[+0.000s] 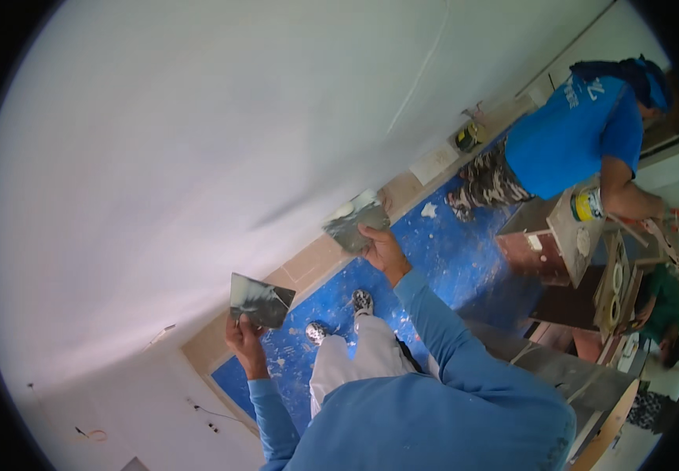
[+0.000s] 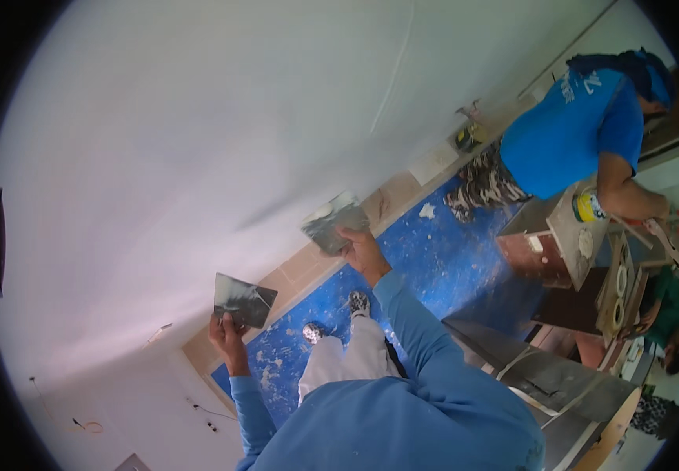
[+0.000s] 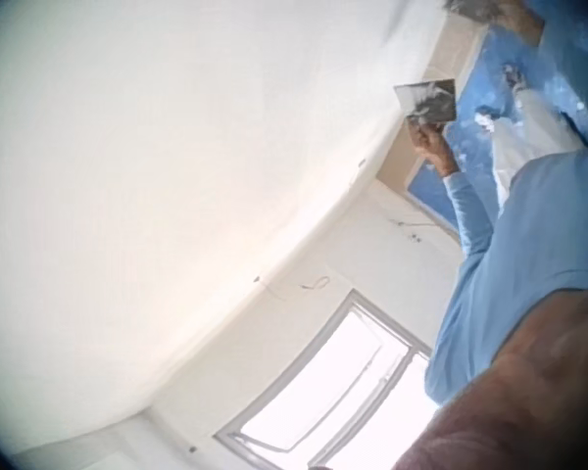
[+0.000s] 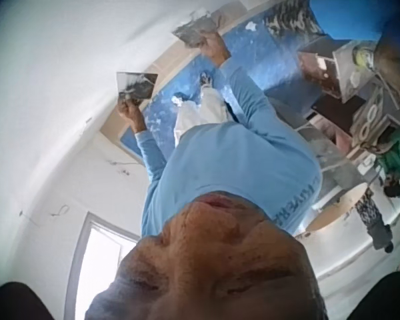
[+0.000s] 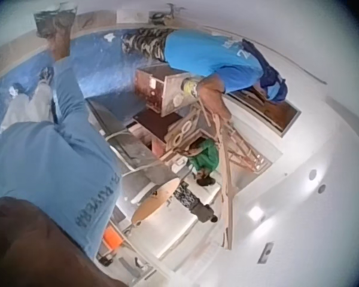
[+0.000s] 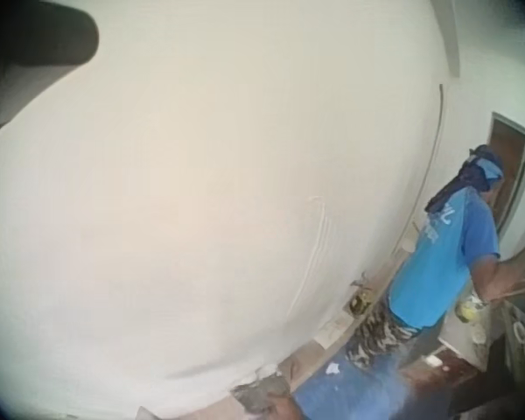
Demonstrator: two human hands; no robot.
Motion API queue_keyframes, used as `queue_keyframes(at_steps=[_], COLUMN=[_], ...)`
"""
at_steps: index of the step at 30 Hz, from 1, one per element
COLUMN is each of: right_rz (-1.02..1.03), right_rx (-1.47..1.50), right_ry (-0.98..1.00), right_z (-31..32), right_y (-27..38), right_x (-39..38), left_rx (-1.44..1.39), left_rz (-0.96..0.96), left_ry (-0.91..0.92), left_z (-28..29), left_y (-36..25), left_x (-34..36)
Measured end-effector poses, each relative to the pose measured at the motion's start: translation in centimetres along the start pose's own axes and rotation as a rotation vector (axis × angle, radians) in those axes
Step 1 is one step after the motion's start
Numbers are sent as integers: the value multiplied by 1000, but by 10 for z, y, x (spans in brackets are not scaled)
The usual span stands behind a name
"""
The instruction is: The person uses two putty knives to apply plaster to a ceiling, scraping the blades together to manage the material before smoothing it onto the surface.
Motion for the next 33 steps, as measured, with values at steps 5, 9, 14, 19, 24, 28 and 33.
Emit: queue_keyframes(at_steps=[5, 9, 14, 19, 24, 28, 33], right_rz=[196, 429, 626, 675, 467, 225, -50], right_rx=[-377, -724, -959, -992, -1022, -642, -273], right_ry=[-387, -554, -697, -795, -477, -477, -531], right_z=[92, 125, 132, 103, 84, 148, 205], right_y=[-42, -48, -53, -61, -114, -103, -62], right_x=[51, 111, 168, 213, 152, 157, 196], left_rx=[-180, -135, -14, 22, -26, -34, -3], left_rz=[99, 150, 223, 240, 245, 215, 222], left_ry=[9, 3, -35, -96, -119, -120, -129], left_z=[0, -10, -9, -22, -32, -46, -37], left_y=[16, 39, 62, 52, 53, 54, 69], left_x=[-27, -41, -61, -69, -75, -70, -78])
Point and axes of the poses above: each hand's wrist, its own x-axis towards the middle knuckle, its own z-axis out of the back of the hand, y = z × x, the point moved 2 cm from there along x, towards the middle knuckle, and after that the axes turned 13 degrees about -x, right-handed, at the moved point
